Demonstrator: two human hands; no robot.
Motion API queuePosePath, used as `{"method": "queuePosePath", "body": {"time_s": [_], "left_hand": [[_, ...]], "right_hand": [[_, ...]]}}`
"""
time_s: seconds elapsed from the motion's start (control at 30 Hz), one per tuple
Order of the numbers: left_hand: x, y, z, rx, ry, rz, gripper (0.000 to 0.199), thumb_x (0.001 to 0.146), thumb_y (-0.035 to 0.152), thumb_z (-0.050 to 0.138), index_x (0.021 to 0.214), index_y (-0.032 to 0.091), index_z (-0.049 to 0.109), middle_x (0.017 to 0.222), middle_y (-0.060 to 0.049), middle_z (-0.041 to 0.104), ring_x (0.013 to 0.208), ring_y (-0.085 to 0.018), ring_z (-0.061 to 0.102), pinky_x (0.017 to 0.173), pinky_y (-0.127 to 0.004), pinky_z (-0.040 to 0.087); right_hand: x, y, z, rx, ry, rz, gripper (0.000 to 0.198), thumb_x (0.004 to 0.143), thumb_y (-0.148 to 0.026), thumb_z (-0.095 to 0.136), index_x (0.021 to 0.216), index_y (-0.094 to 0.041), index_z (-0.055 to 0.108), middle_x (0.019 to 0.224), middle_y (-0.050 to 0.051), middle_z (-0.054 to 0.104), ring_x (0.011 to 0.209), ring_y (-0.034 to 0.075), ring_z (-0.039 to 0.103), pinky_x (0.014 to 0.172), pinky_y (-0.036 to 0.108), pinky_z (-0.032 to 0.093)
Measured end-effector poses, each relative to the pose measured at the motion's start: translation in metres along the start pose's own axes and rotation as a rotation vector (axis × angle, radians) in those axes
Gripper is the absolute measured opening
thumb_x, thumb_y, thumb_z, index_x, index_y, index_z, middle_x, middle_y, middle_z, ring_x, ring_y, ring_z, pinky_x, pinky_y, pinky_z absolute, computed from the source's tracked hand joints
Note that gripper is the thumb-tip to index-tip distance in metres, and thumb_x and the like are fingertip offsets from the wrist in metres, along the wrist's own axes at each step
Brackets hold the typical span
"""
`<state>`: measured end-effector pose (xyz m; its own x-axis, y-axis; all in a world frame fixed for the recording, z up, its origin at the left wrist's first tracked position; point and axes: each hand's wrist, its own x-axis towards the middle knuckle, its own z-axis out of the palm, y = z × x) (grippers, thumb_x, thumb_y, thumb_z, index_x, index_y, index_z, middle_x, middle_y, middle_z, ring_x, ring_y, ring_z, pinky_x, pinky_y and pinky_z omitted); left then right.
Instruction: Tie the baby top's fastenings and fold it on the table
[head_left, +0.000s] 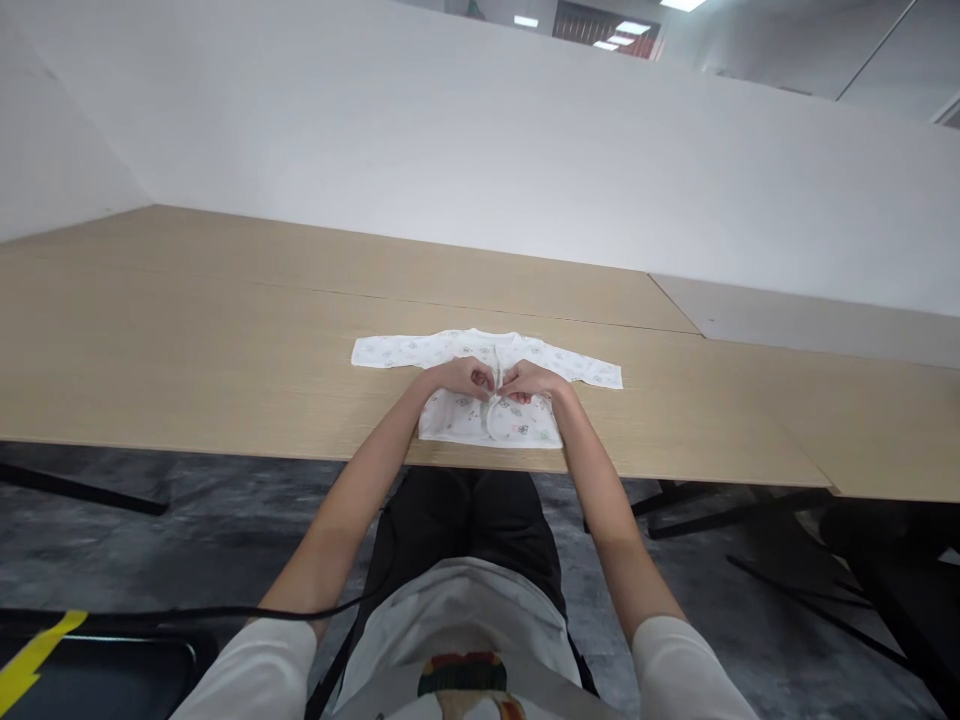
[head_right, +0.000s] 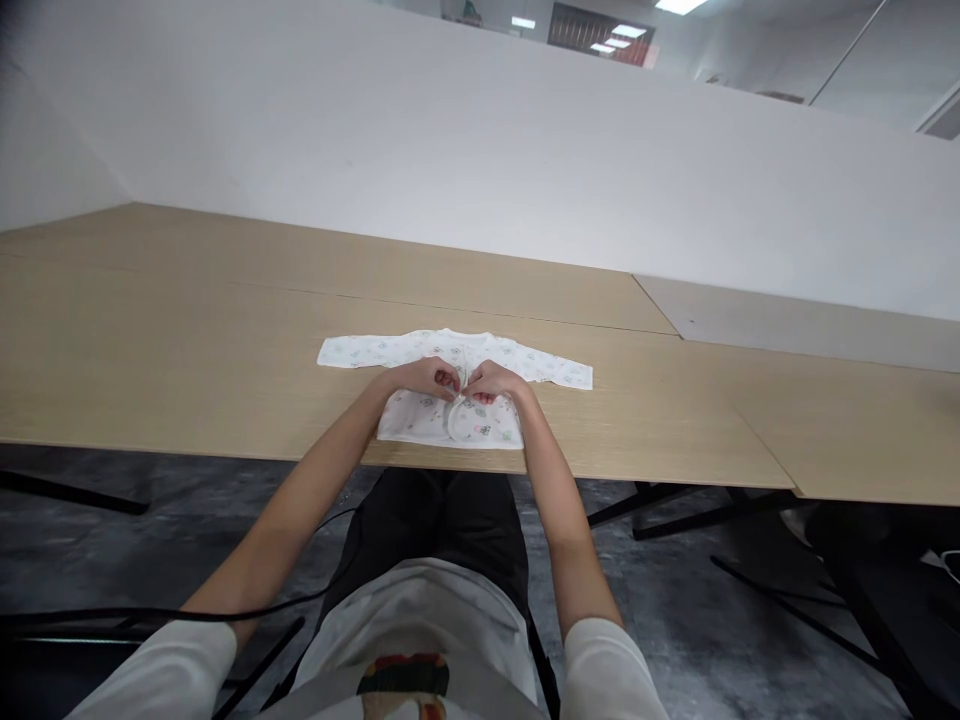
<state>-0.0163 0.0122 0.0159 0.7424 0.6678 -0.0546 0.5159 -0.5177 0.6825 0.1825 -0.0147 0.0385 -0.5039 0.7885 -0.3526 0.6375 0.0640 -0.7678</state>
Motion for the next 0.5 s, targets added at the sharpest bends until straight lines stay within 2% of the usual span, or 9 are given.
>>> {"method": "queuePosePath", "body": {"time_s": [0.2,0.37,0.43,0.5], "left_hand": [[-0.002,0.003,-0.002,0.006,-0.025,-0.004,0.032,0.062,0.036,0.07,0.087,0.015,0.071,0.069,0.001,0.054,0.064,-0.012,0.047,0.06,-0.023,0.035],[-0.002,0.003,-0.004,-0.014,-0.04,0.014,0.035,0.06,0.037,0.072,0.087,0.015,0.07,0.067,0.001,0.052,0.064,-0.011,0.046,0.059,-0.022,0.035],[-0.002,-0.001,-0.006,-0.023,-0.015,0.026,0.035,0.061,0.037,0.071,0.088,0.015,0.07,0.068,0.0,0.054,0.065,-0.012,0.048,0.06,-0.022,0.037],[-0.002,-0.007,-0.007,-0.006,0.107,0.0,0.032,0.067,0.037,0.067,0.089,0.015,0.069,0.073,-0.001,0.058,0.069,-0.014,0.052,0.065,-0.024,0.04]], "right_hand": [[-0.002,0.0,-0.004,-0.04,-0.016,0.061,0.02,0.067,-0.02,0.066,0.05,-0.014,0.056,0.042,-0.002,0.051,0.039,0.006,0.043,0.042,0.02,0.034],[-0.006,0.001,-0.009,0.006,-0.006,0.065,0.017,0.069,-0.021,0.068,0.057,-0.013,0.06,0.041,-0.003,0.05,0.039,0.006,0.043,0.041,0.019,0.034],[-0.005,0.004,-0.012,0.059,0.048,0.061,0.018,0.07,-0.026,0.07,0.062,-0.012,0.062,0.043,-0.003,0.051,0.04,0.007,0.044,0.042,0.019,0.036],[-0.002,0.007,-0.015,0.133,0.204,0.071,0.019,0.072,-0.03,0.071,0.069,-0.013,0.062,0.047,-0.002,0.053,0.042,0.007,0.046,0.043,0.019,0.038]]}}
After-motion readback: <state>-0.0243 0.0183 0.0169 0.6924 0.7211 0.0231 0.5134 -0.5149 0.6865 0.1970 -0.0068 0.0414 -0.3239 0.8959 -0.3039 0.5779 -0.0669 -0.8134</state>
